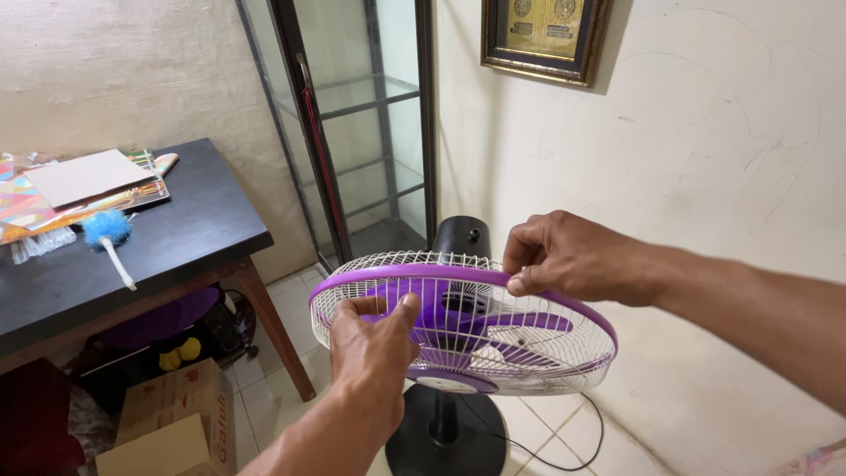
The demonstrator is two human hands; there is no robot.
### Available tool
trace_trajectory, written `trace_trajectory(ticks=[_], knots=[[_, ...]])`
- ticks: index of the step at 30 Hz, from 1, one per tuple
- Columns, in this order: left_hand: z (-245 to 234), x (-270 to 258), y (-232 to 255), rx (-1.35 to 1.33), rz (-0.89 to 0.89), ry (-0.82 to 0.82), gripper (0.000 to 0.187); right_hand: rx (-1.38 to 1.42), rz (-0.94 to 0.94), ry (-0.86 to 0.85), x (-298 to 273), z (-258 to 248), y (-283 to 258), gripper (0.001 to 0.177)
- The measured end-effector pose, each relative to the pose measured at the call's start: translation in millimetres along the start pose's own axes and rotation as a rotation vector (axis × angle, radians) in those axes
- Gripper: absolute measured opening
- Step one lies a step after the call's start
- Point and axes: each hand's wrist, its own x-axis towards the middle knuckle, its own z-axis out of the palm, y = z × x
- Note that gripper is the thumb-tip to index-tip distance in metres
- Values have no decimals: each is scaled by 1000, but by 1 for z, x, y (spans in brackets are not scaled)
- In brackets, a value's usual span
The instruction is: The person assembles a standing electric fan by attaching the front grille, inserting the purple fan blades, and securing the rear grille with a screw. The person then removes the rear grille and blades, reattaches the front grille, and repeats the assembly sequence.
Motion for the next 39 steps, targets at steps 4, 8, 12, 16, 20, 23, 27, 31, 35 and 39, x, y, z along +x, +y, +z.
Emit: trace_trajectory(ticks=[4, 8, 12, 16, 20, 23, 27, 31, 35, 39], knots=[[-4, 2, -16, -16, 30, -44, 48, 165, 49, -135, 6, -9, 9, 20], [-13, 8, -43, -69, 53, -1, 51, 268, 89, -74, 15, -10, 20, 18], [-29, 7, -72, -137, 138, -26, 57, 60, -5, 54, 23, -19, 21, 21], [-32, 6, -80, -142, 25, 105, 60, -419, -473, 366, 16, -4, 23, 22], [-29, 6, -80, 14, 42, 184, 60, -594, -288, 469, 0, 33, 22, 22], [-30, 8, -85, 194, -32, 218, 62, -566, -301, 565, -13, 50, 22, 25], [-37, 12, -95, 247, -62, 316, 66, -603, -255, 643, -18, 58, 24, 17], [-51, 13, -101, 138, -168, 313, 68, -331, -44, 526, -8, 54, 29, 46], [-58, 12, -102, 160, -143, 303, 68, -12, -163, 251, 10, 22, 40, 47], [-55, 13, -95, 125, -93, 282, 67, 100, -94, 75, 27, 0, 54, 47]])
